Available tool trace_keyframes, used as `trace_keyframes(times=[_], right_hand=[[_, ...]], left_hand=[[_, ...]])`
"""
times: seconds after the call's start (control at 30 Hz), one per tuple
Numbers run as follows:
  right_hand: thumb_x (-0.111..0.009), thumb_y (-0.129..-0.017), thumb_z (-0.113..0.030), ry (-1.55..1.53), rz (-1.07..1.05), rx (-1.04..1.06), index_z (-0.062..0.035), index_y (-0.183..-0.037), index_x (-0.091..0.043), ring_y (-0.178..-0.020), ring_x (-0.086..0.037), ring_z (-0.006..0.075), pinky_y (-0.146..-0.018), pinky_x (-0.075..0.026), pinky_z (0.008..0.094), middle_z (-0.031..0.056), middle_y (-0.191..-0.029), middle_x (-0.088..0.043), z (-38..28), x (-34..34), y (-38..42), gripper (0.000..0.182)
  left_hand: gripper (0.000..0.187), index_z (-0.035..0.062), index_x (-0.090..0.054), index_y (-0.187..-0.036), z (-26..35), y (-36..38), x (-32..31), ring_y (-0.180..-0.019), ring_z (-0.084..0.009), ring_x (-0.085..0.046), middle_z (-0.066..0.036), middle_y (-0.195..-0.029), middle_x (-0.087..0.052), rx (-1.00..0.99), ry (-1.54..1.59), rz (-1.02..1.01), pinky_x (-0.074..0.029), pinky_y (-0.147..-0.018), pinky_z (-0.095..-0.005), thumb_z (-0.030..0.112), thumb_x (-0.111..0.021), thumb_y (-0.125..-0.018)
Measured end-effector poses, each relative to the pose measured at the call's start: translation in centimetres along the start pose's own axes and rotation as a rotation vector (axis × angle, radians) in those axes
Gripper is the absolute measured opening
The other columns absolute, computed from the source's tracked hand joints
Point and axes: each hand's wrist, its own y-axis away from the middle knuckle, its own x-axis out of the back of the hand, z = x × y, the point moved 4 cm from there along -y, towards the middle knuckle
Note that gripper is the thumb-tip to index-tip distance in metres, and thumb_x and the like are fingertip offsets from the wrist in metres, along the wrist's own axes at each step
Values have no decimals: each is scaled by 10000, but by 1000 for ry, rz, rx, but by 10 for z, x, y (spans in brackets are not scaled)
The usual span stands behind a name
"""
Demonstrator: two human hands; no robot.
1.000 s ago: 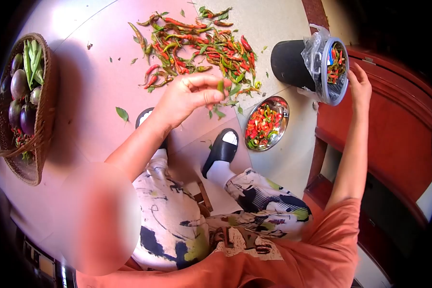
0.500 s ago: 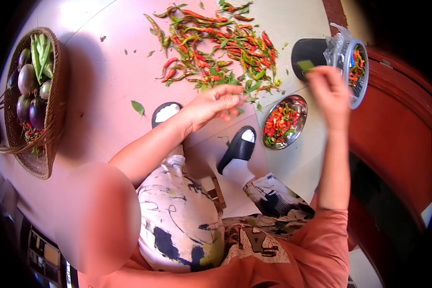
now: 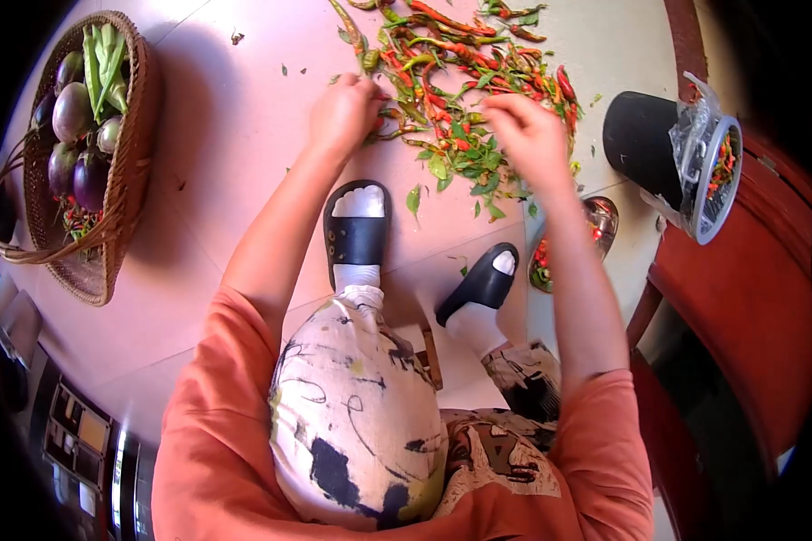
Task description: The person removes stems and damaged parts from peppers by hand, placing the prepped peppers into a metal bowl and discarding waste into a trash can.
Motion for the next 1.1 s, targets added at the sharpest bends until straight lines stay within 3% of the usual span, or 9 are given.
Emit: trace_keyframes(times=[0.2, 0.3, 0.67, 0.73, 0.8, 0.83, 0.87, 0.97, 1.1], right_hand=[[-591, -843, -82, -339, -59, -251, -9, -1011, -612, -707, -562, 45, -622, -455, 180, 12, -809, -626, 2, -76, -12, 184], [-598, -835, -76, -509, -54, -248, 2, -1020, -598, -701, -568, 60, -623, -468, 196, 29, -806, -628, -8, -84, -11, 201], [-561, -863, -103, -405, -143, -162, -4, -874, -566, -610, -498, 59, -543, -418, 206, 21, -698, -579, -21, -58, 8, 100], [-549, -872, -113, -420, -142, -169, -9, -873, -556, -607, -496, 70, -546, -418, 214, 32, -718, -576, -16, -55, 14, 104], [-523, -883, -111, -1221, -175, -461, -20, -895, -535, -630, -504, 99, -573, -428, 240, 57, -784, -572, -7, -61, 23, 93], [-498, -890, -116, -1362, -185, -424, -21, -940, -528, -672, -532, 131, -607, -446, 262, 93, -852, -585, -7, -58, 24, 111], [-498, -890, -116, -1362, -179, -425, -21, -940, -528, -672, -532, 131, -607, -446, 262, 93, -852, -585, -5, -55, 26, 111], [-462, -898, -118, -1178, -55, -440, -9, -968, -531, -739, -579, 161, -649, -479, 284, 110, -900, -606, 0, -44, 29, 147], [-478, -897, -122, -1152, -197, -442, -12, -978, -527, -765, -586, 157, -677, -495, 290, 104, -905, -606, -10, -48, 36, 145]], left_hand=[[127, 42, -629, -818, 1, -5, 8, -675, -284, -607, -119, -793, -607, -13, 66, 10, -492, -623, -388, 148, -602, -753], [137, -17, -584, -854, 14, 9, 32, -603, -70, -527, -40, -699, -597, 344, 854, -212, -452, -553, -224, 102, -637, -812], [114, -12, -584, -867, 50, 26, 39, -623, -63, -529, -7, -728, -588, 245, 926, -360, -448, -551, -205, 74, -637, -814], [111, 10, -583, -895, 57, 26, 36, -606, -58, -520, -9, -754, -591, 150, 1124, -395, -443, -541, -195, 75, -630, -818], [127, 18, -581, -923, 58, 28, 34, -594, -63, -517, -24, -776, -599, 175, 1207, -424, -440, -532, -192, 85, -624, -824], [145, 26, -579, -952, 59, 29, 33, -581, -68, -513, -39, -798, -608, 204, 1286, -446, -436, -523, -188, 95, -617, -829], [145, 26, -579, -952, 60, 31, 31, -581, -68, -513, -39, -798, -608, 203, 1287, -452, -436, -523, -188, 95, -617, -829], [236, 39, -564, -1048, 57, 38, 23, -593, -89, -531, -123, -942, -637, 353, 1849, -414, -430, -531, -195, 154, -602, -846], [228, 49, -566, -1050, 55, 39, 19, -617, -89, -538, -136, -990, -633, 372, 1859, -415, -425, -545, -192, 151, -596, -848]])
